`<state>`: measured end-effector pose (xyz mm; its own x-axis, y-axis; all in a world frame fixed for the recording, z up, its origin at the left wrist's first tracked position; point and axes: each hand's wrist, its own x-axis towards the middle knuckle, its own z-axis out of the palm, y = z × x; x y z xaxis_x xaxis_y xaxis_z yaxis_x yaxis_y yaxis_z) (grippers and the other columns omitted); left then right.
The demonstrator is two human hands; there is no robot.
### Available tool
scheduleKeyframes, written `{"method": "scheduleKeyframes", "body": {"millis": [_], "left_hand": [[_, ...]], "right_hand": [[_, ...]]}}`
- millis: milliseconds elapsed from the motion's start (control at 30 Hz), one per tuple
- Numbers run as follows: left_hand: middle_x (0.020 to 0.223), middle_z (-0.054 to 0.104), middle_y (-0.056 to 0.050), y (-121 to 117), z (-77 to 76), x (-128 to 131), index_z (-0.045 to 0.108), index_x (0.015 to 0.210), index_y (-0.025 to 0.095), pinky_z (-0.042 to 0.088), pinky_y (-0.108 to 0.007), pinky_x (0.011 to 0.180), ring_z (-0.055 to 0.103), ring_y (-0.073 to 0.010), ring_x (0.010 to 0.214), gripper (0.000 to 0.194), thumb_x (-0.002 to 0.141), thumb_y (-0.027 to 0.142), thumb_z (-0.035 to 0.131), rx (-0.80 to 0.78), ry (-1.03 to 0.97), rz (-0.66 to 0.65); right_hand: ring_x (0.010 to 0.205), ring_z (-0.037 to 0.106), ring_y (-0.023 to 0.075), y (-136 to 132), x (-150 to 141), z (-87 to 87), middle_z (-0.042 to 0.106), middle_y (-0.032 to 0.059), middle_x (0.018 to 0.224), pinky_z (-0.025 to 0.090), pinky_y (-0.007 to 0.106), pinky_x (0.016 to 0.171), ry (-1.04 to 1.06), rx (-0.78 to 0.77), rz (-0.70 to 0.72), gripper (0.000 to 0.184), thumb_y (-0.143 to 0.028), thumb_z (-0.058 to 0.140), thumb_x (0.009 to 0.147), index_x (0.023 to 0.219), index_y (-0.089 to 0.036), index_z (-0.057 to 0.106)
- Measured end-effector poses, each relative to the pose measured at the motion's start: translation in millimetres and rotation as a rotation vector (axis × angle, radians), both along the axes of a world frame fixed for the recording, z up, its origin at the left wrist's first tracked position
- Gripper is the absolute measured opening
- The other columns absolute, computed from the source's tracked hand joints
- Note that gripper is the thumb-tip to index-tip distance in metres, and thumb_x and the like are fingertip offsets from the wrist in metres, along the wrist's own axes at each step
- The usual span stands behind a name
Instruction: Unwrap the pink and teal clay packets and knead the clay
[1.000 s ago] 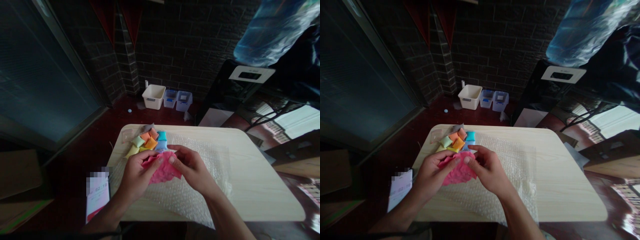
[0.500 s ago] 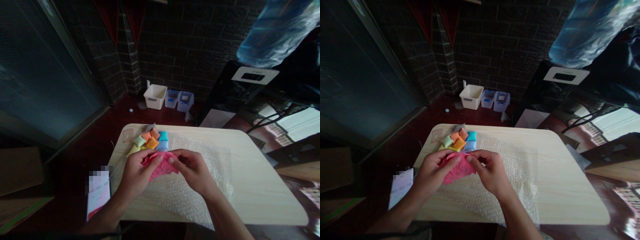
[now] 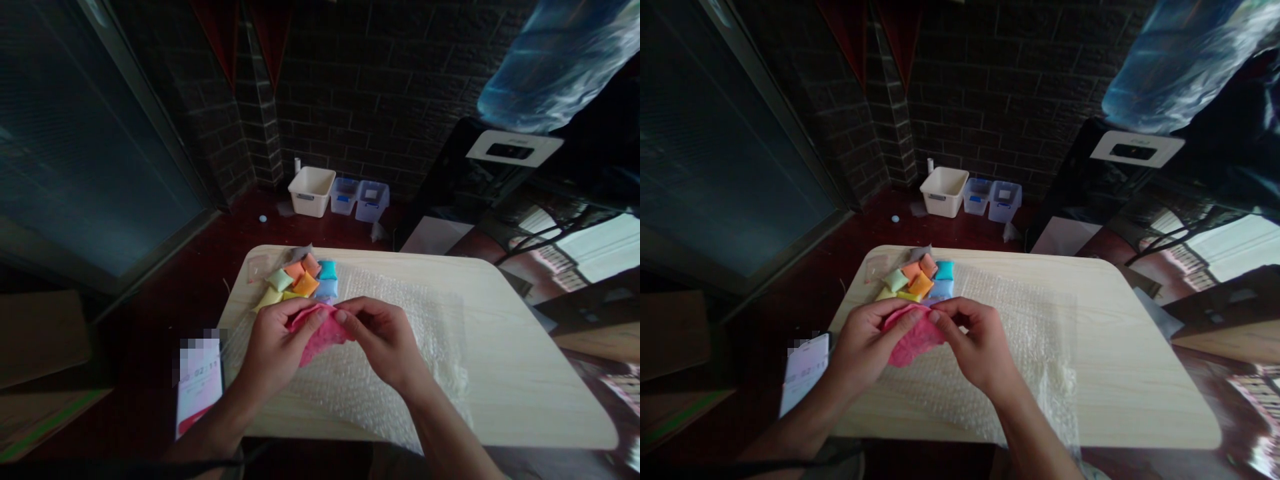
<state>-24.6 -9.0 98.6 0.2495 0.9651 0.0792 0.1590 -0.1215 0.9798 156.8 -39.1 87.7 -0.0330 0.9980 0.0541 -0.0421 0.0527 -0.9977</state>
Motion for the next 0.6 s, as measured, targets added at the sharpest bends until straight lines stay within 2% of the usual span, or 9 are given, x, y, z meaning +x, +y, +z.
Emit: {"method": "scheduleKeyframes", "body": {"millis": [67,233,433,600], "left_hand": [[0.084,0.075,-0.004,-1,1.0,0,0.079,0.099,0.017,0.052,-0.027,0.073,0.067,-0.0187,0.080,0.023,0.094,0.038,0.069,-0.007,0.005,-0.026],[0.084,0.073,-0.004,-3,3.0,4,0.075,0.096,0.016,0.050,-0.025,0.066,0.065,-0.0172,0.076,0.024,0.093,0.039,0.070,-0.075,-0.051,-0.113],[0.081,0.073,-0.003,-4,2.5,3,0.075,0.089,0.016,0.048,-0.025,0.065,0.063,-0.0174,0.074,0.020,0.091,0.036,0.070,-0.073,-0.025,-0.105],[0.072,0.068,-0.001,-5,1.4,3,0.071,0.077,0.016,0.043,-0.024,0.060,0.057,-0.0151,0.066,0.022,0.091,0.033,0.071,-0.077,0.027,-0.118]], "right_hand": [[0.068,0.060,0.0147,-1,1,-0.5,0.074,0.0069,0.079,0.050,0.028,0.062,-0.037,0.025,-0.045,0.022,-0.037,0.074,0.092,0.086,-0.016,0.077],[0.069,0.058,0.0152,-5,4,4.2,0.071,0.0054,0.078,0.051,0.029,0.063,-0.120,0.056,-0.028,0.021,-0.035,0.070,0.095,0.086,-0.016,0.075],[0.072,0.060,0.0158,-5,-1,10.0,0.070,0.0049,0.082,0.050,0.028,0.062,-0.154,0.093,-0.003,0.017,-0.033,0.069,0.095,0.094,-0.017,0.074],[0.067,0.060,0.0151,-5,0,9.9,0.072,0.0050,0.075,0.048,0.027,0.060,-0.155,0.110,-0.042,0.020,-0.033,0.071,0.093,0.083,-0.016,0.077]]}}
